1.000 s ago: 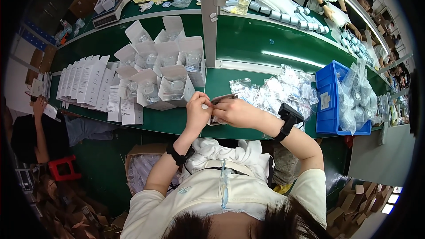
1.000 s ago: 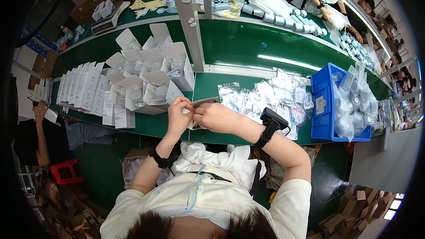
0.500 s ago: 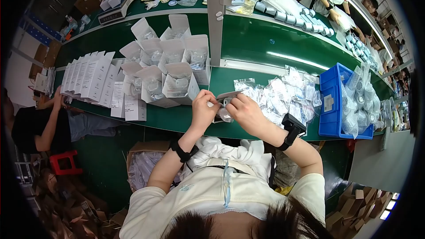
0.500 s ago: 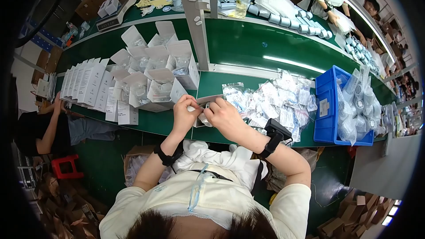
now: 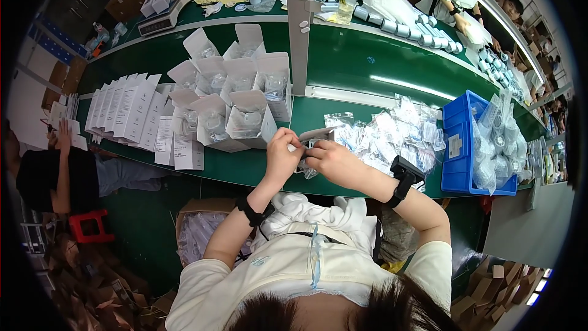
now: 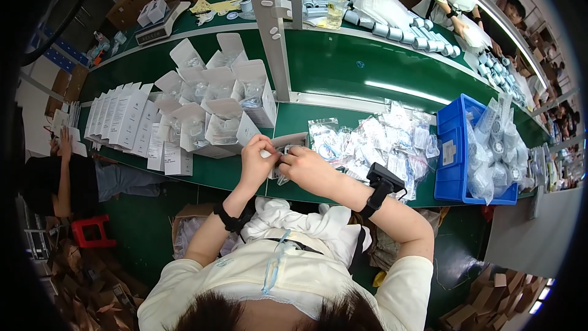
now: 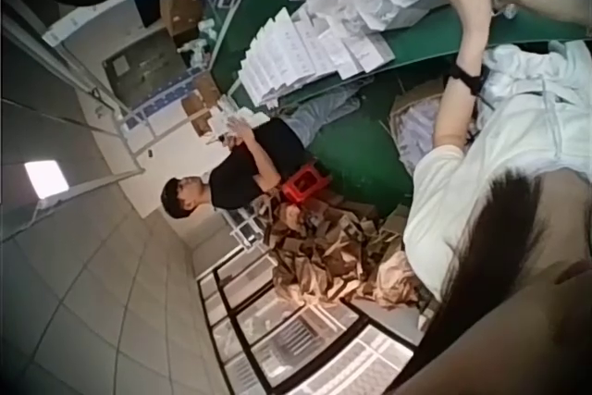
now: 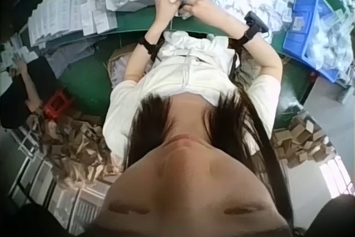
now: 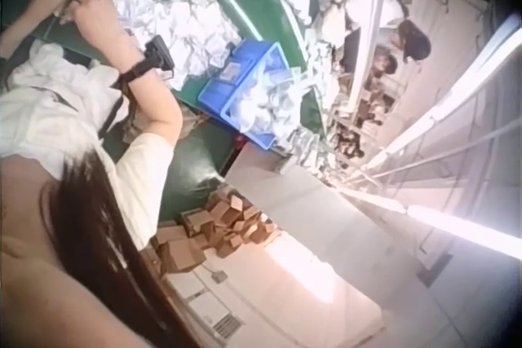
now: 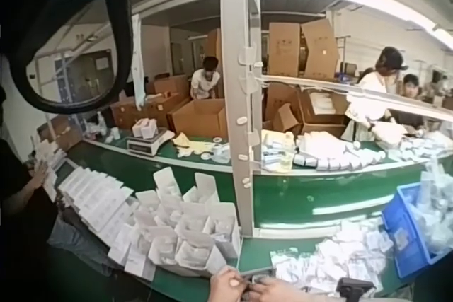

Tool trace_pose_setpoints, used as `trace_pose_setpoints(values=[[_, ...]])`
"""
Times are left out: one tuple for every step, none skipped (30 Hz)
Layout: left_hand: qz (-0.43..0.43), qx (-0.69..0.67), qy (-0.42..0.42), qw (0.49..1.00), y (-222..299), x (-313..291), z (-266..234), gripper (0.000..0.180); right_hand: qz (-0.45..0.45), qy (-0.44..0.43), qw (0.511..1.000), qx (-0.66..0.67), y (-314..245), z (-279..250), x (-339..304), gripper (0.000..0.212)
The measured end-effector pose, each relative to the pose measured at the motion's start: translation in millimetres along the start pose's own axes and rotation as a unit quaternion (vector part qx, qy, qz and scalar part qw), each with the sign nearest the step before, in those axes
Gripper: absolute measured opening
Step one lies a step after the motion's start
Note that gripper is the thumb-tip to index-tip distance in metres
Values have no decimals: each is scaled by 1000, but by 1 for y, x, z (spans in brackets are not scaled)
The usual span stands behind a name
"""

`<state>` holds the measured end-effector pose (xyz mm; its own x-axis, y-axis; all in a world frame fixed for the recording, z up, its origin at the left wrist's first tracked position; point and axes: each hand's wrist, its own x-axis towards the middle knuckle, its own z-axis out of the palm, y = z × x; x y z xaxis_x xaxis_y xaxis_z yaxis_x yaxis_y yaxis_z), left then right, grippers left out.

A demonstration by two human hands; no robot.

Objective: The person packages handheld fans by hand, picking up a box and inserting a fan wrapped in bubble wrap along with a small plastic bag. They then close the box and place it on a stack, repeating this process for several units on the assembly line.

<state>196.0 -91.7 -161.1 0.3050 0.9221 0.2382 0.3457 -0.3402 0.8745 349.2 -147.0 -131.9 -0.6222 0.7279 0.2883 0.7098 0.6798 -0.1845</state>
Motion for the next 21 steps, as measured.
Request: trace_pose_setpoints(values=[[-4, -3, 1, 1000, 0, -1, 0, 12, -2, 0, 1000, -1, 0, 0, 2, 9], [-7, -6, 1, 1000, 0, -2, 0, 12, 6, -6, 1000, -10, -2, -1, 6, 8], [-6, -5, 3, 1000, -2, -1, 0, 12, 14, -13, 1000, -19, -5, -1, 9, 8], [-9, -6, 6, 1000, -6, 0, -1, 12, 23, -18, 999, -29, -6, -2, 11, 7], [-11, -8, 9, 1000, -9, 2, -2, 12, 21, -17, 999, -31, -8, -6, 13, 7], [-13, -9, 11, 1000, -11, 4, -3, 12, 23, 37, 998, -43, -12, -11, 15, 9], [-10, -7, 18, 1000, -11, 5, -4, 12, 18, 93, 994, -54, -14, -17, 17, 12], [-10, -8, 20, 1000, -11, 4, -5, 12, 14, 148, 987, -65, -15, -19, 18, 14], [-10, -9, 21, 1000, -10, 2, -6, 12, 6, 151, 986, -66, -15, -15, 16, 14], [-11, -11, 22, 1000, -7, -1, -5, 12, 14, 103, 993, -56, -14, -7, 7, 16], [-10, -8, 29, 999, -6, -2, -4, 12, 21, 55, 997, -47, -14, 1, 1, 18], [-10, -13, 22, 1000, -7, -3, -1, 12, 27, 7, 999, -37, -15, 7, -4, 20], [-10, -16, 17, 1000, -9, -1, 1, 13, 16, 11, 999, -38, -17, 5, -1, 20], [-10, -19, 13, 1000, -10, 0, 1, 13, 46, -57, 997, -35, -19, 1, 2, 21], [-8, -14, 24, 1000, -12, 1, 0, 13, 75, -123, 989, -33, -22, -4, 5, 22], [-10, -16, 18, 1000, -13, 2, 1, 13, 106, -190, 976, -33, -23, -5, 6, 24], [-10, -20, 9, 1000, -12, 1, 2, 13, 101, -187, 977, -38, -23, -5, 2, 24], [-8, -26, 0, 1000, -11, 0, 1, 13, 82, -72, 994, -23, -22, -3, -3, 30], [1, -27, 3, 1000, -9, -1, -1, 13, 64, 44, 997, -11, -18, -1, -10, 37], [17, -13, -19, 1000, -7, -2, -2, 15, 43, 161, 986, -3, -13, 2, -15, 45], [35, -1, -41, 999, -4, -4, -5, 18, 41, 166, 985, -18, -12, 9, -21, 45]])
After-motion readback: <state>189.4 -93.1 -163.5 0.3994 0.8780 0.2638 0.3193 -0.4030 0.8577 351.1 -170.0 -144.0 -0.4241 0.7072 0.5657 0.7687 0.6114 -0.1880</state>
